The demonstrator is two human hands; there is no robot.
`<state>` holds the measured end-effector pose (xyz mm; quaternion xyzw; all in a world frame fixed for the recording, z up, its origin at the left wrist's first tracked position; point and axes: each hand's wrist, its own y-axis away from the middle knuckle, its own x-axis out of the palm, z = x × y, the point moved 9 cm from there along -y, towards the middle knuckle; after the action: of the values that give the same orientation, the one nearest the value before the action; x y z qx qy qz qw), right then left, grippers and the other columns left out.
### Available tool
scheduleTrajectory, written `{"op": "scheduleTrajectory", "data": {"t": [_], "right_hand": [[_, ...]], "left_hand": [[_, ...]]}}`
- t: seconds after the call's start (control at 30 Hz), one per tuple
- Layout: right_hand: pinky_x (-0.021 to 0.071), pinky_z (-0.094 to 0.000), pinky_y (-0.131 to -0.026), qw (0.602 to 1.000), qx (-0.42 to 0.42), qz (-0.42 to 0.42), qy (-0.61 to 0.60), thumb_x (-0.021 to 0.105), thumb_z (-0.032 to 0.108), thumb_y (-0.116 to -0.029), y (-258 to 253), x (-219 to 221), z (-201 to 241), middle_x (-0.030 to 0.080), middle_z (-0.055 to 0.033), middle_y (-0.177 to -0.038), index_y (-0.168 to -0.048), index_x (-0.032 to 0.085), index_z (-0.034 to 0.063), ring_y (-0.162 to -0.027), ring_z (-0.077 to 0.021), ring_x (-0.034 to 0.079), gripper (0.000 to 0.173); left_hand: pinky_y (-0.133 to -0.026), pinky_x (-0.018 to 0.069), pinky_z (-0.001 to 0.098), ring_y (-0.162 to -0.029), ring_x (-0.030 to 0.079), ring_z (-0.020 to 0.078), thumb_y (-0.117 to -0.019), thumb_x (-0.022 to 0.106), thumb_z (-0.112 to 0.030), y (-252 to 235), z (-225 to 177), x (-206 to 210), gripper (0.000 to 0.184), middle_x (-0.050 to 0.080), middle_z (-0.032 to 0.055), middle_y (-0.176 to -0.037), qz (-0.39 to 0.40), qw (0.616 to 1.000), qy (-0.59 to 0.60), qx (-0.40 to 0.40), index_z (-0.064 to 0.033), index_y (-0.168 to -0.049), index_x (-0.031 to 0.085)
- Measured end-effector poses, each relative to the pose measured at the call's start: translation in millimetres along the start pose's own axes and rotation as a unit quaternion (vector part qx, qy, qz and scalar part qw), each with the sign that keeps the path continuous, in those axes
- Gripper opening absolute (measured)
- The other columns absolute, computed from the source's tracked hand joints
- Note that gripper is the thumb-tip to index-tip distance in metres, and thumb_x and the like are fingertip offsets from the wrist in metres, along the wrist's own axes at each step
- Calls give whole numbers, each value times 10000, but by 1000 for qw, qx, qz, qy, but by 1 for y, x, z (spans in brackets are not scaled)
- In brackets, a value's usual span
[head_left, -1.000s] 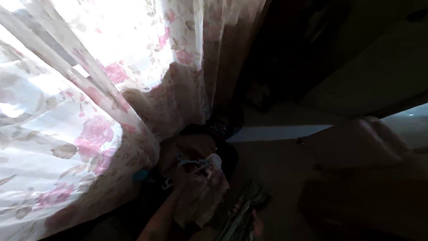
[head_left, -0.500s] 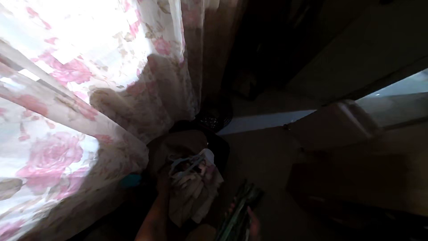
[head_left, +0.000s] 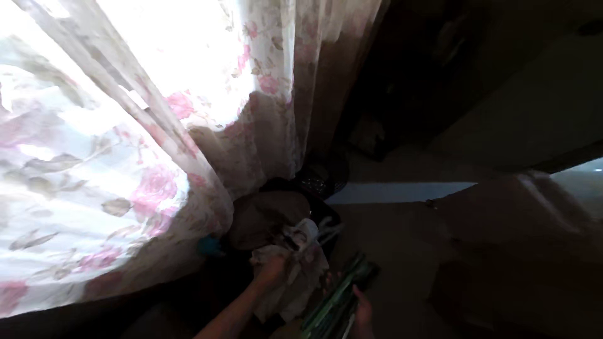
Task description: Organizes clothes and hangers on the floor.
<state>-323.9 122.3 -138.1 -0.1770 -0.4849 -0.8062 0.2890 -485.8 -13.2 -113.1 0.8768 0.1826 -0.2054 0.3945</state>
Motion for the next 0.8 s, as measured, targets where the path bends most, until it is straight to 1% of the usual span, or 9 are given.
{"op": "scheduleTrajectory", "data": {"t": [0.1, 0.2, 0.27, 0.33, 0.37, 0.47, 0.53, 0.63, 0.8], "right_hand": [[624, -295, -678, 993, -43, -84, 75, 232, 208, -1072, 10, 10, 10, 731, 7, -882, -1172, 536, 88, -792, -95, 732, 342], [619, -266, -738, 993, -53, -58, 85, 238, 176, -1042, 10, 15, 13, 743, -19, -957, -1229, 501, 35, -874, -88, 737, 352], [624, -277, -729, 995, -39, -53, 76, 207, 184, -1048, 14, 18, 12, 747, -27, -926, -1193, 507, 35, -856, -109, 745, 365], [631, -300, -701, 996, -31, -41, 73, 190, 196, -1044, 12, 13, 8, 746, -32, -873, -1132, 534, 46, -804, -130, 747, 385], [630, -300, -691, 996, -29, -30, 79, 179, 197, -1042, 11, 13, 7, 745, -31, -857, -1111, 540, 54, -788, -131, 744, 395], [616, -257, -655, 993, -24, -23, 113, 198, 152, -1047, 17, 23, 4, 730, -4, -818, -1114, 540, 53, -733, -85, 726, 362], [600, -213, -620, 990, -22, -31, 139, 239, 93, -1046, 29, 39, 3, 710, 36, -750, -1052, 558, 61, -672, -30, 698, 321], [604, -221, -631, 988, 0, -8, 157, 278, 49, -1013, 40, 54, -6, 714, 47, -734, -975, 590, 97, -673, -23, 698, 318], [614, -238, -660, 986, 16, 30, 163, 300, 53, -953, 34, 56, -11, 737, 22, -771, -989, 597, 95, -712, -54, 720, 301]], "left_hand": [[-1006, 483, 593, -1168, 632, 454, -1089, 472, -233, 33, -42, 36, 430, 652, 285, -1241, 45, 998, -9, 45, -78, -1489, 504], [-999, 483, 601, -1131, 649, 464, -1119, 389, -317, 46, -53, 65, 470, 669, 303, -1179, 69, 995, 32, 69, -61, -1501, 483], [-1013, 477, 585, -1137, 651, 456, -1121, 383, -314, 49, -49, 71, 468, 672, 303, -1187, 77, 994, 47, 64, -35, -1471, 517], [-1039, 463, 575, -1187, 623, 434, -1108, 414, -371, 50, -41, 73, 490, 632, 281, -1286, 91, 994, 40, 37, 3, -1353, 615], [-1057, 458, 568, -1233, 601, 414, -1090, 447, -418, 49, -39, 69, 517, 581, 255, -1384, 90, 995, 31, 26, -11, -1358, 620], [-1164, 376, 496, -1426, 439, 385, -1000, 661, -365, 45, -57, 32, 747, 320, 243, -1620, 44, 994, 81, 64, -20, -1578, 338], [-1196, 337, 477, -1476, 369, 386, -928, 764, -264, 30, -73, 15, 877, 263, 258, -1642, 4, 981, 132, 143, 10, -1596, 267], [-1162, 375, 464, -1370, 484, 384, -882, 793, -157, 15, -98, 3, 708, 477, 309, -1476, 7, 959, 185, 215, 93, -1455, 460], [-1120, 425, 442, -1245, 590, 351, -856, 810, -145, 4, -112, 1, 629, 602, 306, -1315, 32, 946, 176, 270, 133, -1349, 536]]}}
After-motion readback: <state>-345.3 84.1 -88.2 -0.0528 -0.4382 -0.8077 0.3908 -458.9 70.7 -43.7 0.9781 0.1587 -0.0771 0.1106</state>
